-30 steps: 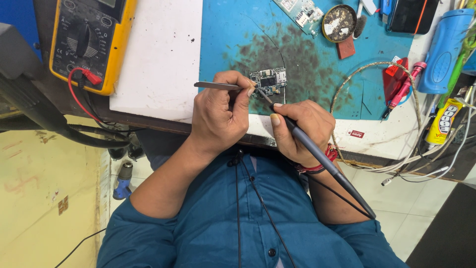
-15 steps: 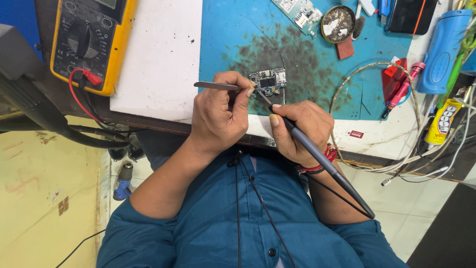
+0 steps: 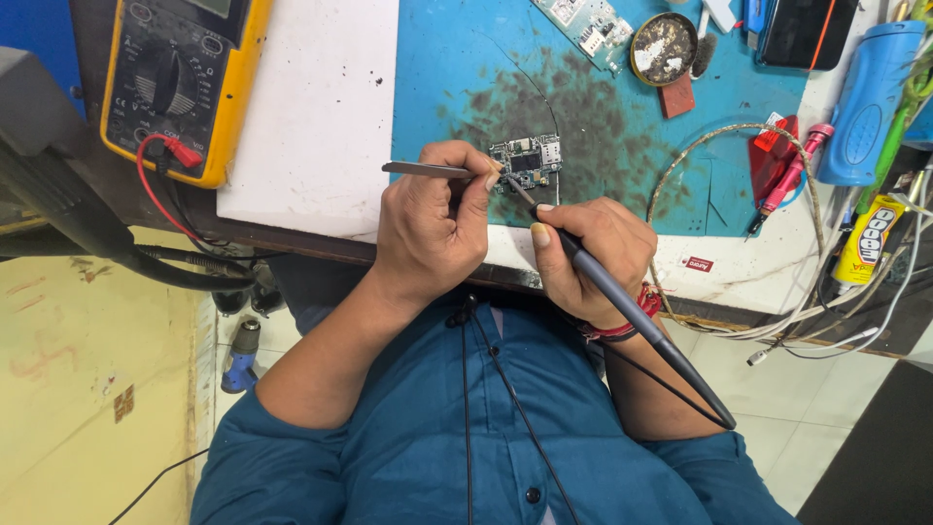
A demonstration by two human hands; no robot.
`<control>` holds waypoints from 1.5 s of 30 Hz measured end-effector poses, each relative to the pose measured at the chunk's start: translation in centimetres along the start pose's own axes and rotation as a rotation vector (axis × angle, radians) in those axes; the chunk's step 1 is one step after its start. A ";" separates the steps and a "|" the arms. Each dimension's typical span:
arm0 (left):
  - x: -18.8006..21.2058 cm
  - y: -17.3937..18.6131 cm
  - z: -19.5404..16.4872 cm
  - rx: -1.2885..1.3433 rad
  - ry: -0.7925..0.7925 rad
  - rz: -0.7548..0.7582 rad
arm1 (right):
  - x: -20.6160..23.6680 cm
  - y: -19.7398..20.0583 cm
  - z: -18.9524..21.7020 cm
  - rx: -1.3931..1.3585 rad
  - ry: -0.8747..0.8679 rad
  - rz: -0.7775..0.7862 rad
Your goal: The person solders components on a small circuit board at a workbench, holding the board steady with a metal tool in one hand while applying a soldering iron to the board's contacts. They reposition the board and continue soldering different points throughout the episode.
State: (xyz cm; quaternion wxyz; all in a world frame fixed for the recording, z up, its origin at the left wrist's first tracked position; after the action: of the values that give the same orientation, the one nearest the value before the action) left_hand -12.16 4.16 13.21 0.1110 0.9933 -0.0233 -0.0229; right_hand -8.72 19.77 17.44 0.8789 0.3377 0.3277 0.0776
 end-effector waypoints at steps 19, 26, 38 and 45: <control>0.1 0.0 -0.2 -0.026 -0.008 -0.006 | -0.1 0.1 0.0 0.006 0.001 -0.001; 0.2 -0.4 0.1 -0.035 -0.012 -0.007 | 0.4 0.1 -0.4 0.014 -0.010 -0.002; 0.3 -0.5 0.1 -0.054 -0.021 -0.007 | 0.5 0.1 -0.3 0.009 -0.006 0.001; 0.3 -0.5 0.2 -0.050 -0.015 -0.004 | 0.6 0.0 -0.4 0.008 -0.011 0.003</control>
State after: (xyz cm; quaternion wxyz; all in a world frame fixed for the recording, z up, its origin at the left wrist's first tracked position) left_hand -11.82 4.58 12.92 0.1358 0.9900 -0.0216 -0.0309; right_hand -8.51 20.18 16.91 0.8793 0.3420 0.3228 0.0761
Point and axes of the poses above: each hand's wrist, its own x-axis away from the middle knuckle, its own y-axis out of the back of the hand, z = x × y, the point moved 10 cm from there along -x, towards the middle knuckle, and after that the axes turned 13 degrees about y, right-handed, at the moved point
